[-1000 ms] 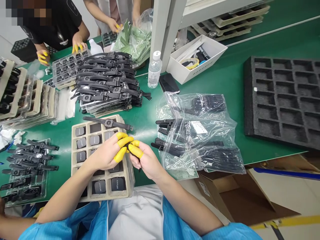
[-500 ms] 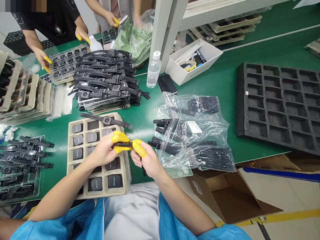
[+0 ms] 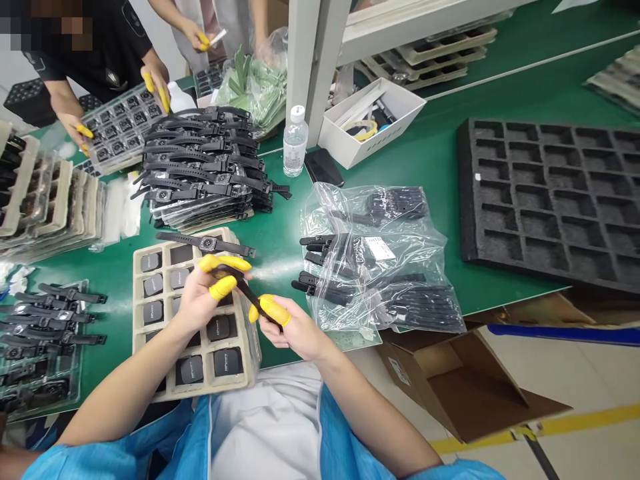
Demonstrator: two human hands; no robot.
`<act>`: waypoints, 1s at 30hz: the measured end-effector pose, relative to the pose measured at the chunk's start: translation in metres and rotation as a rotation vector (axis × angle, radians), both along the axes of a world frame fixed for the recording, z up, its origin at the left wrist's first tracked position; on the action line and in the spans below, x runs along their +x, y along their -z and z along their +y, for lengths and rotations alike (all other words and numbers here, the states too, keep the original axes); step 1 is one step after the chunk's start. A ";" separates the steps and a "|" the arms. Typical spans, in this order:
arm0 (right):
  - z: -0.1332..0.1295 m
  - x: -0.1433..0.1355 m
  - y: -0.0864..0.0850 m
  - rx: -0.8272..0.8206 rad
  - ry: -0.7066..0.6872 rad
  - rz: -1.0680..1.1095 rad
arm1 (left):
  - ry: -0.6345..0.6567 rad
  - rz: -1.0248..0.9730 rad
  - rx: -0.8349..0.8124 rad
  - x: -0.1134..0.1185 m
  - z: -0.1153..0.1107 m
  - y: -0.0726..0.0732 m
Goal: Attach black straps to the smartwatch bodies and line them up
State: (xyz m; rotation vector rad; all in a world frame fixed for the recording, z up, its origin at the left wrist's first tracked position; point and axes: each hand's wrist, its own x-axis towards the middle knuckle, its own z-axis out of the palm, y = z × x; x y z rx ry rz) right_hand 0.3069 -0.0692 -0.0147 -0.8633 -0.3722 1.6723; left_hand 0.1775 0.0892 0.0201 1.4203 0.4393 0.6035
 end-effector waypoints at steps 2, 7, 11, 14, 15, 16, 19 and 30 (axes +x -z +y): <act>-0.004 0.008 0.002 -0.024 -0.063 -0.022 | -0.119 -0.054 -0.107 0.000 0.003 -0.002; -0.007 0.029 0.006 -0.080 -0.015 -0.215 | -0.381 -0.090 -0.080 0.001 0.013 -0.008; 0.001 0.029 -0.003 -0.012 0.120 -0.317 | -0.114 0.129 0.172 -0.002 0.010 -0.005; 0.012 0.017 -0.013 0.037 0.125 -0.261 | 0.104 0.266 0.562 -0.006 0.006 0.001; 0.015 0.013 -0.016 0.043 0.107 -0.231 | 0.146 0.272 0.680 -0.008 0.005 0.002; 0.018 0.009 -0.018 0.049 0.083 -0.205 | 0.181 0.263 0.768 -0.008 0.005 0.003; 0.024 0.001 -0.017 0.064 0.023 -0.148 | 0.261 0.245 0.873 -0.008 0.007 0.001; 0.025 -0.007 -0.011 0.014 0.145 0.047 | 0.282 0.218 0.912 -0.007 0.007 -0.001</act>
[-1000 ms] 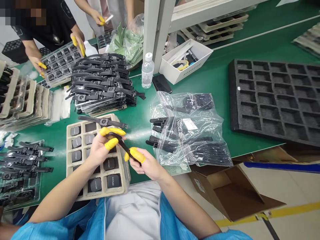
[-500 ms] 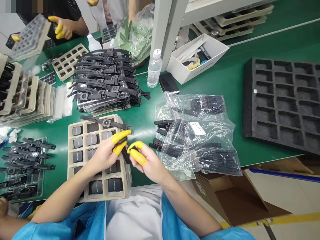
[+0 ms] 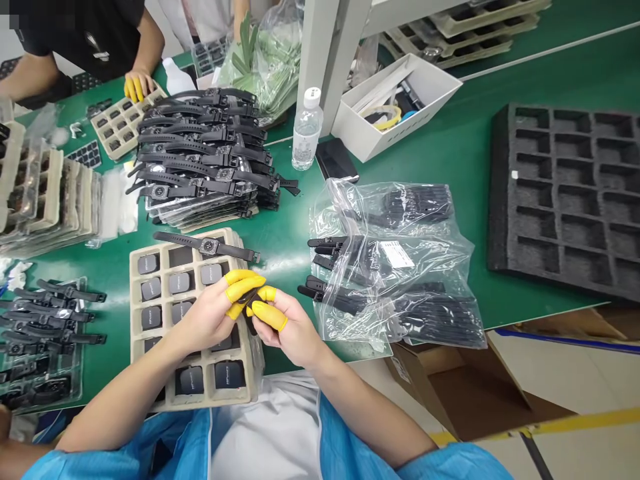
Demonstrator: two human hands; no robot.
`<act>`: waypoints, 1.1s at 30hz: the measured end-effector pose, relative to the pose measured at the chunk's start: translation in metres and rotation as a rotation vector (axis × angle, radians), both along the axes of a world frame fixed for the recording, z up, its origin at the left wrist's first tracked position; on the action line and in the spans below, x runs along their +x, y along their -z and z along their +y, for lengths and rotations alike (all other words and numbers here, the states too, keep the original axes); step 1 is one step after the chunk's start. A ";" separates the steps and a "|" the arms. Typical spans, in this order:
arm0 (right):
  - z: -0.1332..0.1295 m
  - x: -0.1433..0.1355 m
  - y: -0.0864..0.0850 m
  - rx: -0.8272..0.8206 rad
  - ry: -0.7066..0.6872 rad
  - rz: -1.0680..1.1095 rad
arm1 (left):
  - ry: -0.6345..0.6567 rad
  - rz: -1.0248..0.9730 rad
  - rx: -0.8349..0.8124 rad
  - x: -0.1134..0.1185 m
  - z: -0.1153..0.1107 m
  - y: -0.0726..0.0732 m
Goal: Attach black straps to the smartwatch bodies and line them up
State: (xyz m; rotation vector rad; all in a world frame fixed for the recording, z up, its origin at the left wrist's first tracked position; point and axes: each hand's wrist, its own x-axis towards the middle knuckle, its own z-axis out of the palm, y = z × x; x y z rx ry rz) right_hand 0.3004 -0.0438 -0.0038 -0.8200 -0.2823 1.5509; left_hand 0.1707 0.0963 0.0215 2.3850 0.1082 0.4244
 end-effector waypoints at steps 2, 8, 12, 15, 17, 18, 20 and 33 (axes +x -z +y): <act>0.001 0.000 -0.001 -0.005 0.022 0.031 | 0.011 0.016 0.013 0.000 0.001 -0.002; 0.000 0.001 -0.003 -0.041 0.021 0.006 | 0.066 0.033 0.006 -0.001 0.000 -0.008; -0.001 0.004 -0.004 -0.073 -0.006 -0.018 | 0.034 0.142 0.257 -0.002 -0.002 -0.005; -0.004 0.004 0.000 -0.067 -0.028 -0.034 | 0.069 0.160 0.297 -0.002 -0.001 -0.005; -0.008 0.003 0.003 -0.047 -0.035 -0.048 | 0.095 0.119 0.219 -0.001 -0.001 -0.007; -0.010 0.002 0.005 -0.034 -0.033 -0.062 | 0.104 0.104 0.172 -0.001 -0.001 -0.007; -0.013 0.003 0.007 -0.003 -0.010 -0.136 | 0.114 0.086 0.110 0.000 -0.003 -0.009; -0.020 0.054 0.008 0.172 -0.107 -1.256 | -0.109 0.397 0.637 -0.034 0.043 -0.084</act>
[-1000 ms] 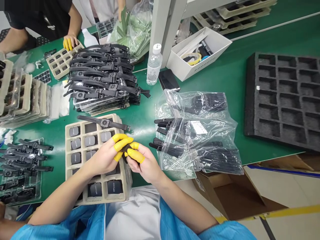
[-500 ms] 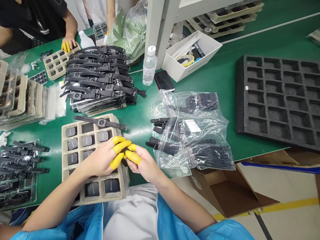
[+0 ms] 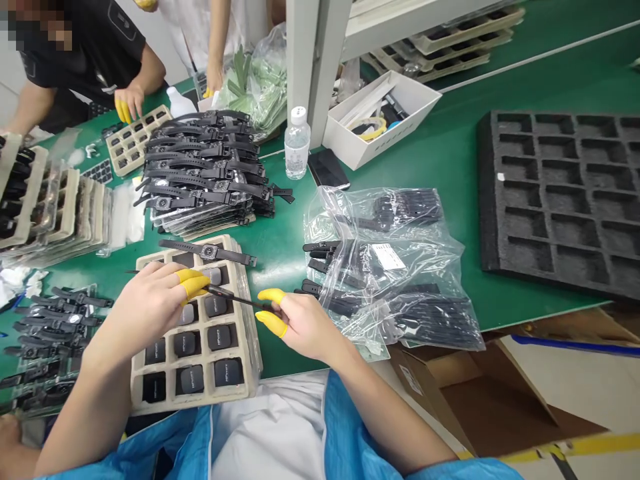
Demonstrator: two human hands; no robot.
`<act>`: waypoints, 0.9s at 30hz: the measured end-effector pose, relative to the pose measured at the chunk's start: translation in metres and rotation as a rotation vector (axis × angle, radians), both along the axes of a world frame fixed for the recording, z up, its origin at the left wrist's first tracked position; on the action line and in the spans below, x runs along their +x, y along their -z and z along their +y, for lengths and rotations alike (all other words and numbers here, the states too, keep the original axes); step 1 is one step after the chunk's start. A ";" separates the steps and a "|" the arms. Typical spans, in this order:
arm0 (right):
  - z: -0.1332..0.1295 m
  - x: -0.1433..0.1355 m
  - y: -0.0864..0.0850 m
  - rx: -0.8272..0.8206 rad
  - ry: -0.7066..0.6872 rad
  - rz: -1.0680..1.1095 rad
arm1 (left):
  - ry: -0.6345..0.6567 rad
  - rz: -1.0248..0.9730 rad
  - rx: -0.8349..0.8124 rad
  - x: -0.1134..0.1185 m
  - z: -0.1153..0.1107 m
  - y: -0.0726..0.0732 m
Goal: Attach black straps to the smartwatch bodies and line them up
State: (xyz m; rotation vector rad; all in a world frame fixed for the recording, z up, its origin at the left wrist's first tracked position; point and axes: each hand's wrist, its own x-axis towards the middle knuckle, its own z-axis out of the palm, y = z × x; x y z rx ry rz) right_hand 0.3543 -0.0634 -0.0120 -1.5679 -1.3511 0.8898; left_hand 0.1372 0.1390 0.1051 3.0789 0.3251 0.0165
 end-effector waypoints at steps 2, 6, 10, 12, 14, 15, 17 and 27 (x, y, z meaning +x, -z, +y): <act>-0.003 0.010 0.009 -0.060 0.038 -0.068 | -0.049 0.066 -0.088 -0.009 0.019 -0.001; -0.006 0.041 0.038 -0.158 0.277 -0.528 | -0.218 0.188 -0.246 -0.027 0.066 0.007; -0.005 0.061 0.066 -0.261 0.310 -0.868 | -0.339 0.279 -0.374 -0.034 0.094 0.021; -0.005 0.063 0.074 -0.289 0.308 -0.945 | -0.404 0.228 -0.432 -0.035 0.099 0.027; -0.005 0.063 0.077 -0.300 0.300 -0.986 | -0.466 0.189 -0.453 -0.037 0.101 0.033; -0.005 0.063 0.078 -0.305 0.293 -1.000 | -0.480 0.183 -0.446 -0.039 0.101 0.036; -0.005 0.064 0.079 -0.316 0.268 -1.023 | -0.468 0.172 -0.414 -0.043 0.103 0.043; -0.007 0.072 0.084 -0.332 0.225 -1.029 | -0.592 0.045 0.018 -0.069 0.080 0.051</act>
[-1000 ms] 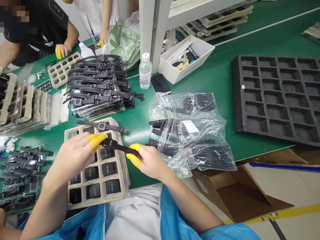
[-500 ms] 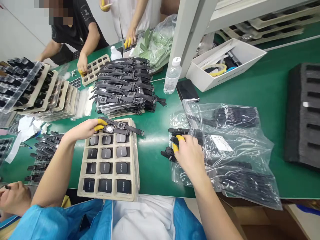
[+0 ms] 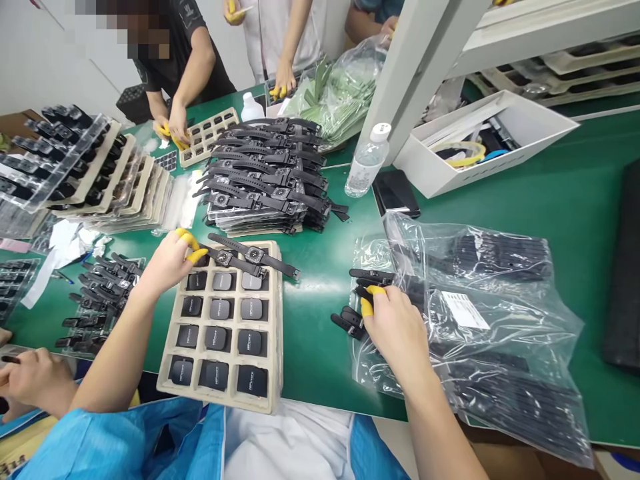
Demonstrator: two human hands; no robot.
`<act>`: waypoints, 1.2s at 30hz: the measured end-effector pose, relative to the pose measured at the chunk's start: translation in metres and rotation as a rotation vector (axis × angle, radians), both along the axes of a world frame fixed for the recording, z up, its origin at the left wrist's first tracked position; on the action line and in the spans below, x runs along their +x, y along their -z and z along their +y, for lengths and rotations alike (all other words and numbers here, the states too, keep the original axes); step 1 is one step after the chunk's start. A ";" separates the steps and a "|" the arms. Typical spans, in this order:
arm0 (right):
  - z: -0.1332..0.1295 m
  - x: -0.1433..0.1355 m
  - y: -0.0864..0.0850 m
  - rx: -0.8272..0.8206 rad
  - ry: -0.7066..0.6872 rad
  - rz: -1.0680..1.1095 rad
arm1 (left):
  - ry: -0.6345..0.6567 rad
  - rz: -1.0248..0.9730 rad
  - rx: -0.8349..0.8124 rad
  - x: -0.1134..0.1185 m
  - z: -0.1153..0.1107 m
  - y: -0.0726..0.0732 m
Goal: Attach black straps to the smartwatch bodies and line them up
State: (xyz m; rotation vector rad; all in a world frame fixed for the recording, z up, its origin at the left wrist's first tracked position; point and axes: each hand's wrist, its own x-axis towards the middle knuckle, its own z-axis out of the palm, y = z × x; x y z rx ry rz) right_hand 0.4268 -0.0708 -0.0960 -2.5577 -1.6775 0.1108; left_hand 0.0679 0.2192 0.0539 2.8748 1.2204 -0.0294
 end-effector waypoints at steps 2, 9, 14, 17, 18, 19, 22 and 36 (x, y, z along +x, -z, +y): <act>0.000 0.000 0.000 0.005 -0.008 -0.010 | 0.016 0.139 -0.023 -0.006 -0.010 -0.007; 0.004 0.002 0.000 0.136 -0.024 0.087 | 0.076 0.358 0.067 -0.005 -0.021 -0.003; 0.002 -0.005 -0.013 0.405 0.203 0.581 | -0.024 0.112 -0.050 -0.011 -0.009 -0.014; 0.006 -0.026 -0.037 0.644 0.267 1.042 | -0.122 -0.319 -0.262 0.002 -0.027 -0.035; 0.008 -0.037 -0.047 0.709 0.267 1.195 | -0.116 -0.507 -0.356 0.013 -0.039 -0.039; 0.011 -0.049 -0.057 0.750 0.255 1.334 | -0.073 -0.678 -0.475 0.027 -0.053 -0.042; 0.019 -0.087 -0.082 0.677 0.122 1.674 | 0.094 -0.805 -0.747 0.073 -0.097 -0.028; 0.025 -0.127 -0.077 0.393 0.012 2.043 | 0.625 -0.658 -0.491 0.095 -0.119 0.040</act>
